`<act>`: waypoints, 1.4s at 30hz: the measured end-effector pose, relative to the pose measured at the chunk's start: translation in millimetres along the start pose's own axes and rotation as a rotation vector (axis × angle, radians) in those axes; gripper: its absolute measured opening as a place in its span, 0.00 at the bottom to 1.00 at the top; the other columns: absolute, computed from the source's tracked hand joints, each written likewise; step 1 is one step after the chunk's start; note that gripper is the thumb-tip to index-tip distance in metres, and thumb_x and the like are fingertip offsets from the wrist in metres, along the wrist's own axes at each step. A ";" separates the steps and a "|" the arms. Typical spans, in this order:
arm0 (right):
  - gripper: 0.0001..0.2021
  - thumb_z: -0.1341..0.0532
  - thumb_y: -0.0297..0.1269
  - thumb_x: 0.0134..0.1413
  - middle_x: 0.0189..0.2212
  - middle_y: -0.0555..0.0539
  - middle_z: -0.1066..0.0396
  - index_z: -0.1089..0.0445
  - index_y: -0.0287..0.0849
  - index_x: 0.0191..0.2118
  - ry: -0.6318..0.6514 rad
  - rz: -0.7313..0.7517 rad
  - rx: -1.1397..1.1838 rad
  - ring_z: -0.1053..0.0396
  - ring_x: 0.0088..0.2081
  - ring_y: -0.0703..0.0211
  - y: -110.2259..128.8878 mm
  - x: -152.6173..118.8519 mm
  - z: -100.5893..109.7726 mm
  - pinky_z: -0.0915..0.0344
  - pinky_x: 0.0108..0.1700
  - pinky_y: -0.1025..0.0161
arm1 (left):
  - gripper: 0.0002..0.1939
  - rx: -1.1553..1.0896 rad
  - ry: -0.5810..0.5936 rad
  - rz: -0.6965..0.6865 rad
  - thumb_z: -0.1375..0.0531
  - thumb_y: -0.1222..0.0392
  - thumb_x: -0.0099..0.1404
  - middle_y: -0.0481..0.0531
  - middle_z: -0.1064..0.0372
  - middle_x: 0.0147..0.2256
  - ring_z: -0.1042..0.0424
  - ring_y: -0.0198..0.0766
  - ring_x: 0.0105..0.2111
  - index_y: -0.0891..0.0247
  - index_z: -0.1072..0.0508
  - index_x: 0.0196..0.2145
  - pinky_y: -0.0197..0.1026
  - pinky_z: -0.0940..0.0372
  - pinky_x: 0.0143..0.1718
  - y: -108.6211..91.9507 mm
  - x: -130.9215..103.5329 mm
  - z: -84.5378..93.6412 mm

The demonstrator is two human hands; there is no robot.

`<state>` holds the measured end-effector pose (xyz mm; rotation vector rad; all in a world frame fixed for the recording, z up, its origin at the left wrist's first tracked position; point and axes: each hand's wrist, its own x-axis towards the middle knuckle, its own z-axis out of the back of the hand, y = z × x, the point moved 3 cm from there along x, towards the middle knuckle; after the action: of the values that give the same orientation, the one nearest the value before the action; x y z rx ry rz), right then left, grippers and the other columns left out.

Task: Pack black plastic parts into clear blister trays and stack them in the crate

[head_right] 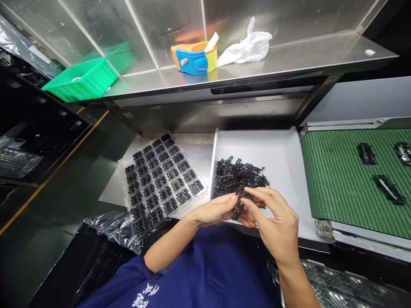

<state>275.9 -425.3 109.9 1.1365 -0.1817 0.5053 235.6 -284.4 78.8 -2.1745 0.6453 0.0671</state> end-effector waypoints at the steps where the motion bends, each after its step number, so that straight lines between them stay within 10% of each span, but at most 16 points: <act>1: 0.08 0.35 0.40 0.60 0.39 0.49 0.25 0.22 0.50 0.45 -0.008 0.033 -0.033 0.29 0.35 0.60 0.7 0.3 5.0 0.31 0.40 0.60 | 0.31 -0.028 0.085 0.018 0.37 0.34 0.60 0.56 0.25 0.35 0.24 0.41 0.37 0.65 0.26 0.46 0.47 0.33 0.48 1.7 4.0 -4.1; 4: 0.08 0.35 0.38 0.61 0.39 0.49 0.24 0.22 0.49 0.45 -0.024 0.095 -0.132 0.27 0.37 0.59 -0.8 0.7 22.6 0.30 0.42 0.60 | 0.31 -0.035 0.249 0.041 0.38 0.32 0.59 0.56 0.26 0.35 0.23 0.41 0.37 0.66 0.26 0.42 0.44 0.32 0.45 5.2 15.5 -14.3; 11: 0.08 0.36 0.33 0.61 0.39 0.47 0.23 0.24 0.45 0.46 -0.080 0.229 -0.362 0.25 0.41 0.55 -12.4 -0.4 60.5 0.30 0.48 0.56 | 0.25 0.113 0.174 0.040 0.42 0.35 0.64 0.47 0.32 0.29 0.25 0.36 0.32 0.62 0.33 0.40 0.42 0.34 0.40 11.0 48.8 -37.4; 18: 0.07 0.37 0.39 0.63 0.38 0.47 0.24 0.25 0.46 0.45 -0.107 0.052 -0.297 0.27 0.35 0.58 -46.3 4.0 82.6 0.29 0.38 0.59 | 0.27 0.100 0.127 0.033 0.47 0.34 0.68 0.46 0.35 0.26 0.29 0.33 0.26 0.64 0.32 0.34 0.40 0.34 0.36 28.2 90.2 -53.0; 23: 0.37 0.35 0.53 0.58 0.63 0.40 0.35 0.44 0.49 0.69 0.166 0.115 -0.270 0.34 0.60 0.44 -61.0 2.9 94.6 0.31 0.57 0.48 | 0.21 -0.078 0.065 0.076 0.43 0.41 0.68 0.50 0.30 0.31 0.24 0.39 0.33 0.64 0.29 0.40 0.43 0.33 0.41 33.2 104.8 -56.4; 31: 0.34 0.34 0.48 0.58 0.61 0.44 0.32 0.40 0.51 0.67 0.296 -0.007 -0.224 0.31 0.59 0.46 -64.4 11.4 95.1 0.30 0.59 0.49 | 0.24 0.129 0.136 0.185 0.40 0.43 0.67 0.59 0.24 0.45 0.24 0.43 0.46 0.63 0.25 0.51 0.45 0.34 0.50 14.5 105.4 -40.3; 42: 0.30 0.34 0.50 0.57 0.58 0.45 0.29 0.36 0.50 0.64 0.290 0.046 -0.262 0.29 0.57 0.49 -61.7 30.2 63.5 0.31 0.59 0.53 | 0.32 -0.023 0.096 0.187 0.28 0.40 0.50 0.59 0.23 0.40 0.23 0.41 0.42 0.67 0.23 0.44 0.41 0.31 0.45 9.1 109.2 -6.2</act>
<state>338.7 -493.5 97.7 0.7951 -0.0202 0.6605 324.8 -340.0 47.3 -2.1439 0.9064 0.0695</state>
